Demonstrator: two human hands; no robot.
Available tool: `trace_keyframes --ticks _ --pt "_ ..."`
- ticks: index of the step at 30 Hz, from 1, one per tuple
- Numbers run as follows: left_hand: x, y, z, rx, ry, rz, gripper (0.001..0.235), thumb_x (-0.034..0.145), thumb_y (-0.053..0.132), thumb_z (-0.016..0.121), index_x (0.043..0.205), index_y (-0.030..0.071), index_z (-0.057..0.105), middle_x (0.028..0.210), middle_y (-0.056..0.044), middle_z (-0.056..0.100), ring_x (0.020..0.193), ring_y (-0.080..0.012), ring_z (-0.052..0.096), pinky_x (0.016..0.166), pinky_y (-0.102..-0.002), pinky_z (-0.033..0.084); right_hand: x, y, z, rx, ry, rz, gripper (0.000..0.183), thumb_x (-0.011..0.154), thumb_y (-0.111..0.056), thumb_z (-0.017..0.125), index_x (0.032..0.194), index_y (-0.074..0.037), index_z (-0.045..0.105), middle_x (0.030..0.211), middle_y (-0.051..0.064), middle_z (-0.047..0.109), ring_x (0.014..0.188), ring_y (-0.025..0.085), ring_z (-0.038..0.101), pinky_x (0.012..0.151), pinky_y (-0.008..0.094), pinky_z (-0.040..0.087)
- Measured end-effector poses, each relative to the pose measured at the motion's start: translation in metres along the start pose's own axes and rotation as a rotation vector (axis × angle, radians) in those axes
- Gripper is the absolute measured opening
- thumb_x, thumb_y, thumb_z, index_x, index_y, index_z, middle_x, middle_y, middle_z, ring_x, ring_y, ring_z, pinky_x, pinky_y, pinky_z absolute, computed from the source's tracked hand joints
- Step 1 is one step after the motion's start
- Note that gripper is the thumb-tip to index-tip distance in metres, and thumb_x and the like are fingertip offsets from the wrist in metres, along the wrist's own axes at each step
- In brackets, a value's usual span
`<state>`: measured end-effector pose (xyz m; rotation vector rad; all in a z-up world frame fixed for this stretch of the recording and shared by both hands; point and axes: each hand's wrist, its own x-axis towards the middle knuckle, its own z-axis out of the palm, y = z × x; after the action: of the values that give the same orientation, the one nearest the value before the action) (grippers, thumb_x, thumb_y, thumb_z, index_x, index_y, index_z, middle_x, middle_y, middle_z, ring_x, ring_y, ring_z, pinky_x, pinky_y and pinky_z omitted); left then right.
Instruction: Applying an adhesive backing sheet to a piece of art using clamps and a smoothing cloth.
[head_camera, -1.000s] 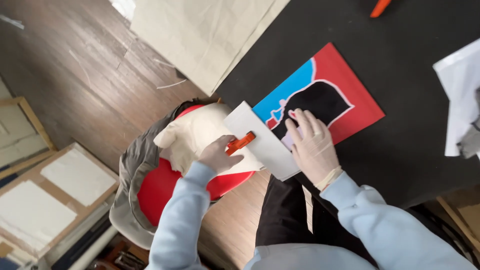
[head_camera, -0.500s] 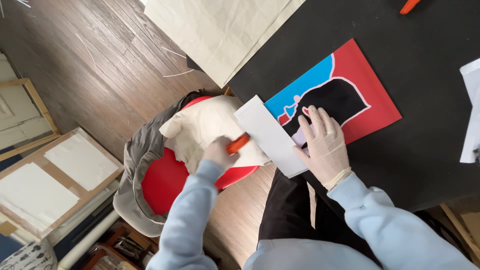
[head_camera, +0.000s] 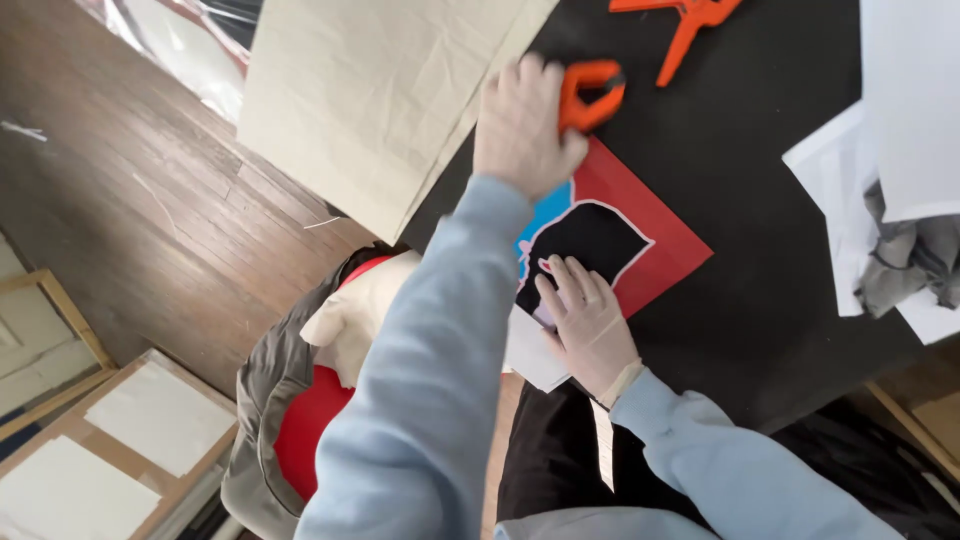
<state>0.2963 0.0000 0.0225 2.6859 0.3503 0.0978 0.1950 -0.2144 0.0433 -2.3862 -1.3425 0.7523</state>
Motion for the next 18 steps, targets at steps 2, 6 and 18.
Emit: trace_keyframes --ticks 2,6,18 --pt "0.03 0.006 0.013 0.16 -0.198 0.012 0.061 0.081 0.033 0.074 0.129 0.001 0.055 0.122 -0.018 0.055 0.123 -0.0373 0.052 0.106 -0.05 0.042 0.001 0.0 0.004 -0.041 -0.027 0.02 0.07 0.086 -0.035 0.068 0.145 -0.003 0.048 0.153 0.02 0.041 0.141 0.036 0.038 0.115 0.049 0.033" --pt "-0.018 0.005 -0.013 0.029 0.091 0.012 0.085 0.079 0.034 0.085 0.146 0.0 0.044 0.146 -0.022 0.048 0.142 -0.0392 0.04 0.121 -0.051 0.033 -0.002 -0.001 0.001 -0.04 -0.014 -0.007 0.07 0.086 -0.035 0.068 0.144 -0.002 0.048 0.153 0.02 0.041 0.141 0.037 0.038 0.115 0.049 0.033" --pt "-0.35 -0.02 0.088 -1.613 0.35 -1.467 0.058 0.092 0.033 0.063 0.143 0.008 0.052 0.129 -0.01 0.065 0.12 -0.0222 0.06 0.098 -0.036 0.049 -0.002 -0.012 0.013 0.01 0.085 -0.105 0.061 0.085 -0.026 0.072 0.139 -0.002 0.055 0.15 0.02 0.047 0.141 0.037 0.04 0.115 0.051 0.036"
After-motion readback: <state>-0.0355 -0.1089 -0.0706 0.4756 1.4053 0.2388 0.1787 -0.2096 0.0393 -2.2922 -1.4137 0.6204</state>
